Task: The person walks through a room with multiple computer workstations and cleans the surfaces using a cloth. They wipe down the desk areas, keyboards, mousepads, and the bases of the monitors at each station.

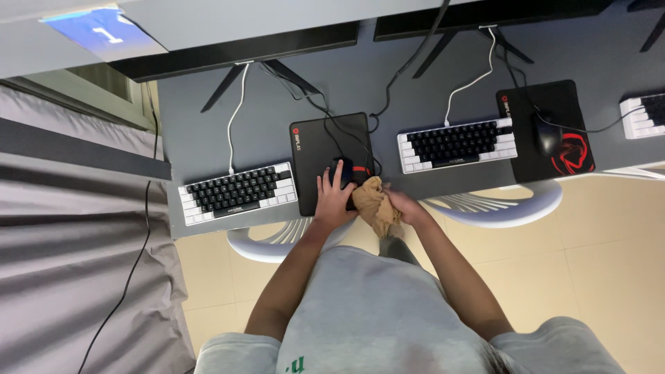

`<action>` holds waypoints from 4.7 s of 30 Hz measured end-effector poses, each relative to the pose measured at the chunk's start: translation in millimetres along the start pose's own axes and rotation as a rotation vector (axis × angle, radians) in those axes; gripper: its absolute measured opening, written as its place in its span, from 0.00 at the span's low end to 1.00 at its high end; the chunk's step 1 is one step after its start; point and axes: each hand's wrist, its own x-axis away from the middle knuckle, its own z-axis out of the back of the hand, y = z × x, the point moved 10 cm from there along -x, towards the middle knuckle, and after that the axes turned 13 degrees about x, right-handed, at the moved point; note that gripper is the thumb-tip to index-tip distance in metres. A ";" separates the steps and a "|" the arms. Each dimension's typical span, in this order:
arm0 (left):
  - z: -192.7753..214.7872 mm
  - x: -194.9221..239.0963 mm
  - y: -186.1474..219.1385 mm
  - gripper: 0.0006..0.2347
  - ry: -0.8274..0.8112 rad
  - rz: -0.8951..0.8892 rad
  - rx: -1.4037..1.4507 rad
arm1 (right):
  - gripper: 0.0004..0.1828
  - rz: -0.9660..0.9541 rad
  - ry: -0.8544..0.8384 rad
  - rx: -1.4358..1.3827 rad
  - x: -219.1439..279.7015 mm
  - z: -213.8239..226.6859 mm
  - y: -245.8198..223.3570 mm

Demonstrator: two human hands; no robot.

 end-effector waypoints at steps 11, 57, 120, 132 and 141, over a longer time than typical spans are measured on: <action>9.9 9.3 -10.3 0.27 0.162 0.037 0.096 | 0.27 0.124 -0.223 -0.295 14.1 -36.0 -17.3; 179.8 37.5 -47.7 0.24 0.644 0.187 0.324 | 0.25 1.071 0.779 1.694 13.1 -176.0 -111.4; 10.0 -20.4 15.3 0.20 0.074 -0.066 -0.157 | 0.23 1.050 0.399 1.454 135.6 -114.8 -74.1; -23.8 5.6 -8.4 0.16 0.057 -0.023 -0.307 | 0.37 0.129 0.455 0.599 40.3 43.1 -21.1; 0.1 -20.5 -4.7 0.12 0.185 -0.019 -0.399 | 0.17 0.194 0.207 0.333 -52.9 30.6 -47.2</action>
